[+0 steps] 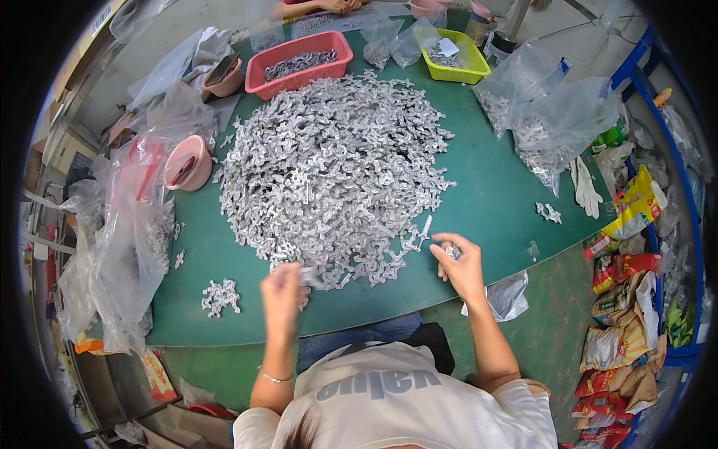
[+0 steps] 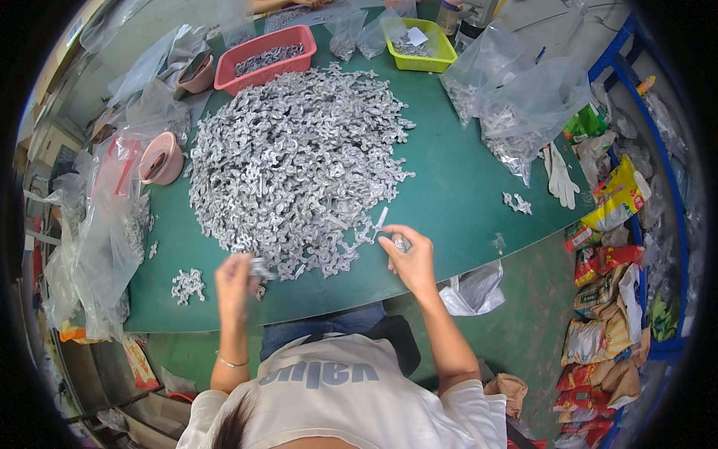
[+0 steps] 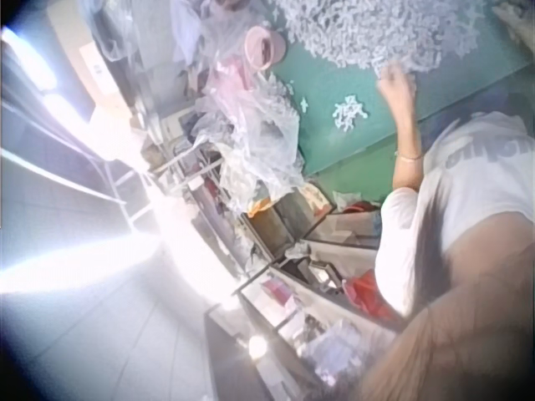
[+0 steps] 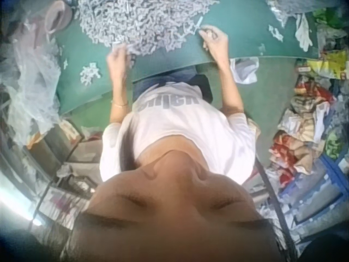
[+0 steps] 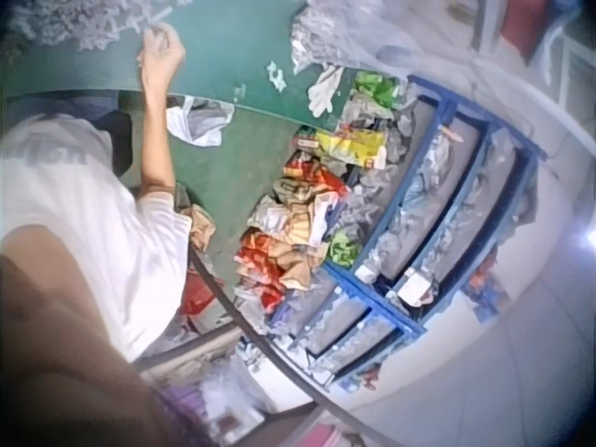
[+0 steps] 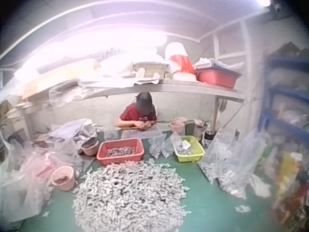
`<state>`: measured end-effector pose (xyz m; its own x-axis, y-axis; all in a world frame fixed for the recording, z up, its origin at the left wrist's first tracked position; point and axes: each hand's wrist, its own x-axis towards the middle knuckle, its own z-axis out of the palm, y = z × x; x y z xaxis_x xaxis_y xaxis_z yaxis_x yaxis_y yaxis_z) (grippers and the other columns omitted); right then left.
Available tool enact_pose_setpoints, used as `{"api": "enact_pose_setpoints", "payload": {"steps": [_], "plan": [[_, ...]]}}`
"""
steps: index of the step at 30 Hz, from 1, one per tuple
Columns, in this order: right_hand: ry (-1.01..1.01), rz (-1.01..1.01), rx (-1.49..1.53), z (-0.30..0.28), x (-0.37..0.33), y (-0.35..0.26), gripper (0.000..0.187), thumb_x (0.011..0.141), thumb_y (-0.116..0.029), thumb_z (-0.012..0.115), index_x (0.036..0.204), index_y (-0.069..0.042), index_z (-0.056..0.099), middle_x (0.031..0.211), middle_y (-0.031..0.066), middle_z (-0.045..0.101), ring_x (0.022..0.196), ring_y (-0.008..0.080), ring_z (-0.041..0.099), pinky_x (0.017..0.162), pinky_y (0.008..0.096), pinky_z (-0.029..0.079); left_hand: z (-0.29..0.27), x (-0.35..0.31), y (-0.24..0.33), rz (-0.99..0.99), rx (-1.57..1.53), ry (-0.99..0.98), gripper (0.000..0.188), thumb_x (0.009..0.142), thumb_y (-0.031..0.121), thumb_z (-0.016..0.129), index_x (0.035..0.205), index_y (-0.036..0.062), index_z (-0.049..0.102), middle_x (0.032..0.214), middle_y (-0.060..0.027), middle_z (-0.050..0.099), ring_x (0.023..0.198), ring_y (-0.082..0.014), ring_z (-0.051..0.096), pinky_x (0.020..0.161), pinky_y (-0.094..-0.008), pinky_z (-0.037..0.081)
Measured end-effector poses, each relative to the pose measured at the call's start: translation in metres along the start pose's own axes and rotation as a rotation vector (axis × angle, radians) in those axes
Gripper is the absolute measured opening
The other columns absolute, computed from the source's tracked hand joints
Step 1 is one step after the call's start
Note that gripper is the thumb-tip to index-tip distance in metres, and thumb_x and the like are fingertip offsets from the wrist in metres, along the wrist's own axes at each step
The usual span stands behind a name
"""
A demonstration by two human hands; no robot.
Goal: The person picks up small grey parts from a large pile on a table by hand and places them into a clear plastic bag.
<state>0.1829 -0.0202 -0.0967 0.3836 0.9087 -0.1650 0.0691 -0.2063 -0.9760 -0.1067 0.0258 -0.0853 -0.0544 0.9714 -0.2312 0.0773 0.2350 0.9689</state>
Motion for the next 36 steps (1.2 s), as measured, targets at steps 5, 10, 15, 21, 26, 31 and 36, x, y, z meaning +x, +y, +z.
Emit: {"api": "enact_pose_setpoints", "payload": {"steps": [5, 10, 15, 21, 26, 31, 36], "plan": [[0.047, -0.424, -0.596, 0.022, 0.031, 0.017, 0.033, 0.068, -0.010, 0.072, 0.097, 0.001, 0.062, 0.079, 0.0129, 0.055, 0.072, 0.0256, 0.056, 0.064, 0.0335, 0.044, -0.123, 0.022, -0.032, 0.174, 0.486, 0.361, 0.027, 0.087, 0.018, 0.053, 0.067, 0.0009, 0.055, 0.050, 0.0026, 0.044, 0.043, -0.0050, 0.035, 0.040, -0.0251, 0.028], [0.040, -0.323, -0.647, 0.023, 0.032, 0.013, 0.025, 0.068, -0.011, 0.073, 0.083, 0.002, 0.059, 0.077, 0.0172, 0.058, 0.068, 0.0299, 0.058, 0.061, 0.0384, 0.046, -0.144, 0.022, -0.039, 0.175, 0.895, 0.478, 0.025, 0.086, 0.017, 0.055, 0.072, -0.0033, 0.056, 0.051, -0.0001, 0.045, 0.046, -0.0076, 0.035, 0.043, -0.0283, 0.031], [-0.058, 0.129, 0.370, 0.004, 0.019, 0.004, 0.016, 0.078, -0.009, 0.067, 0.080, -0.003, 0.053, 0.053, -0.0005, 0.049, 0.037, 0.0068, 0.041, 0.033, 0.0222, 0.028, -0.104, 0.010, -0.011, 0.313, 0.931, 0.702, 0.013, 0.084, 0.012, 0.056, 0.085, -0.0006, 0.058, 0.053, 0.0016, 0.042, 0.050, -0.0062, 0.036, 0.046, -0.0253, 0.032], [-0.165, 0.120, 0.656, 0.018, -0.027, -0.040, 0.012, 0.082, -0.004, 0.061, 0.079, -0.002, 0.050, 0.064, 0.0044, 0.053, 0.040, 0.0077, 0.042, 0.034, 0.0209, 0.027, 0.031, -0.036, 0.043, 0.502, 0.251, -0.216, 0.031, 0.073, -0.003, 0.065, 0.103, 0.0015, 0.059, 0.088, -0.0078, 0.057, 0.070, -0.0124, 0.055, 0.060, -0.0236, 0.049], [-0.252, 0.035, 0.745, 0.024, -0.052, -0.057, 0.014, 0.081, -0.002, 0.061, 0.081, -0.001, 0.047, 0.083, 0.0102, 0.056, 0.042, 0.0078, 0.044, 0.035, 0.0189, 0.030, 0.081, -0.049, 0.066, 0.757, 0.120, -0.438, 0.033, 0.070, -0.011, 0.064, 0.102, -0.0026, 0.058, 0.098, -0.0130, 0.057, 0.084, -0.0193, 0.059, 0.071, -0.0271, 0.052], [-0.145, -0.118, 0.537, 0.019, -0.067, -0.072, 0.013, 0.080, 0.001, 0.061, 0.088, 0.002, 0.050, 0.077, 0.0083, 0.056, 0.044, 0.0073, 0.047, 0.037, 0.0187, 0.034, 0.081, -0.051, 0.067, 0.676, -0.007, -0.441, 0.022, 0.072, -0.012, 0.062, 0.093, -0.0062, 0.061, 0.098, -0.0148, 0.057, 0.086, -0.0198, 0.059, 0.074, -0.0274, 0.052], [-0.082, -0.203, 0.360, 0.014, -0.076, -0.076, 0.016, 0.078, 0.004, 0.061, 0.094, 0.004, 0.057, 0.071, 0.0071, 0.057, 0.047, 0.0066, 0.050, 0.039, 0.0183, 0.037, 0.078, -0.053, 0.073, 0.476, -0.174, -0.522, 0.020, 0.073, -0.013, 0.061, 0.092, -0.0081, 0.061, 0.098, -0.0155, 0.057, 0.089, -0.0200, 0.058, 0.076, -0.0272, 0.052]]}}
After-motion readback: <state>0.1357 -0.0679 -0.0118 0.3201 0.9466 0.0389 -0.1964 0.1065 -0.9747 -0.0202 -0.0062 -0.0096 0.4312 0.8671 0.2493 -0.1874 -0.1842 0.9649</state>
